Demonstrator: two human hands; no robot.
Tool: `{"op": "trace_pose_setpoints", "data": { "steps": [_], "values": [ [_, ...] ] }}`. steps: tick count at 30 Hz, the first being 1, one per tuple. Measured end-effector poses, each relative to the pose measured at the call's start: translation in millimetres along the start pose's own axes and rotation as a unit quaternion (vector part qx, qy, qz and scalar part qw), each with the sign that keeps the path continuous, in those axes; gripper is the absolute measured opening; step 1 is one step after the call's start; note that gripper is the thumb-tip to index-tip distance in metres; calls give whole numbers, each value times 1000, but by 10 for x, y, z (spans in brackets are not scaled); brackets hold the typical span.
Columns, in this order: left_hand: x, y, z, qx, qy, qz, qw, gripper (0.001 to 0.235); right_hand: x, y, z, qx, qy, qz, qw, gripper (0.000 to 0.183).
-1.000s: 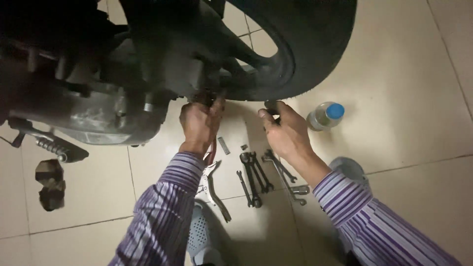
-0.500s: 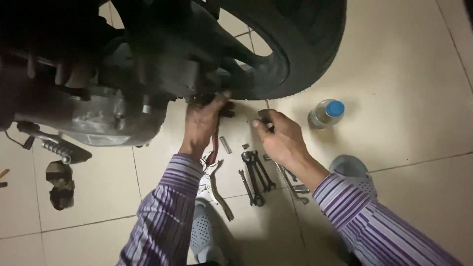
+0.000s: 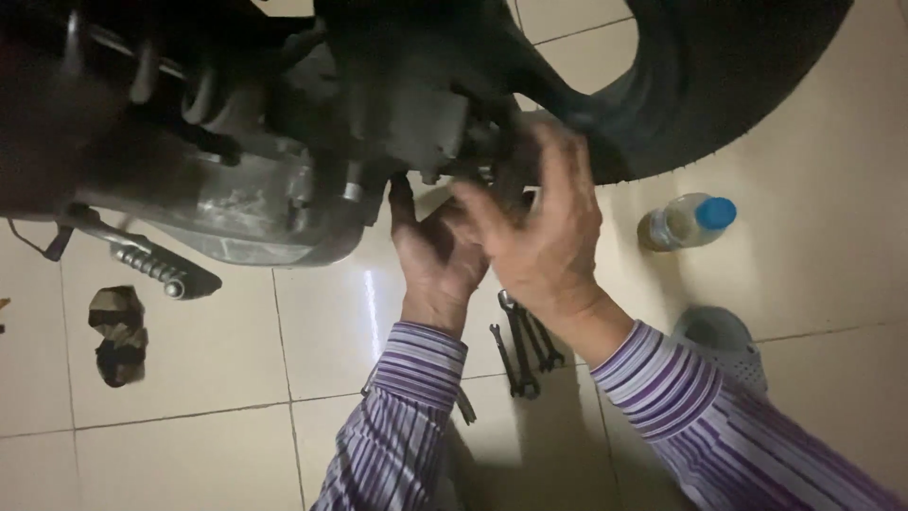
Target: The person sits on a small stool and works on the rear wheel area of a motorcycle. They use a wrench to tighten a bolt on the brake assembly, then use pliers to adjust a cable or spring mechanism near the wheel hub.
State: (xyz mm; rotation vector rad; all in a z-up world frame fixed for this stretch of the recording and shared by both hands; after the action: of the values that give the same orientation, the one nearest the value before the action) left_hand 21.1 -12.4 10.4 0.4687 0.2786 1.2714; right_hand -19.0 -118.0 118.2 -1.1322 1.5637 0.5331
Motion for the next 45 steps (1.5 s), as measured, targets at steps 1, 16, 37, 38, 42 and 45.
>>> {"op": "trace_pose_setpoints", "data": {
  "steps": [1,16,37,38,42,45],
  "values": [
    [0,-8,55,-95,23,0,995,74,-112,-13,51,11,48,-60,997,56],
    [-33,39,108,-1,37,42,998,58,-78,-180,-75,-39,144,-160,976,48],
    [-183,-200,7,24,-283,62,957,38,703,-22,-359,-29,109,12,994,29],
    [-162,-288,-95,19,-279,64,958,43,700,-49,-387,-13,119,9,993,29],
    [-249,-280,-135,48,-239,58,968,43,731,-38,-371,-33,81,52,995,31],
    [-359,-242,-174,69,-201,35,977,38,830,-27,-350,-50,85,62,993,31]
  ]
}}
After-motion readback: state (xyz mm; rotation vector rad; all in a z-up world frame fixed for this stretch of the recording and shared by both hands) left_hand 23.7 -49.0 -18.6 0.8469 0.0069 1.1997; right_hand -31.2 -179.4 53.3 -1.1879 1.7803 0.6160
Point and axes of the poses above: each hand's wrist, its own y-axis away from the middle knuckle, its own z-axis out of the palm, x = y × z, the point moved 5 cm from there along -y, towards the middle knuckle, and after that the axes turned 13 degrees about z, right-handed, at the moved point
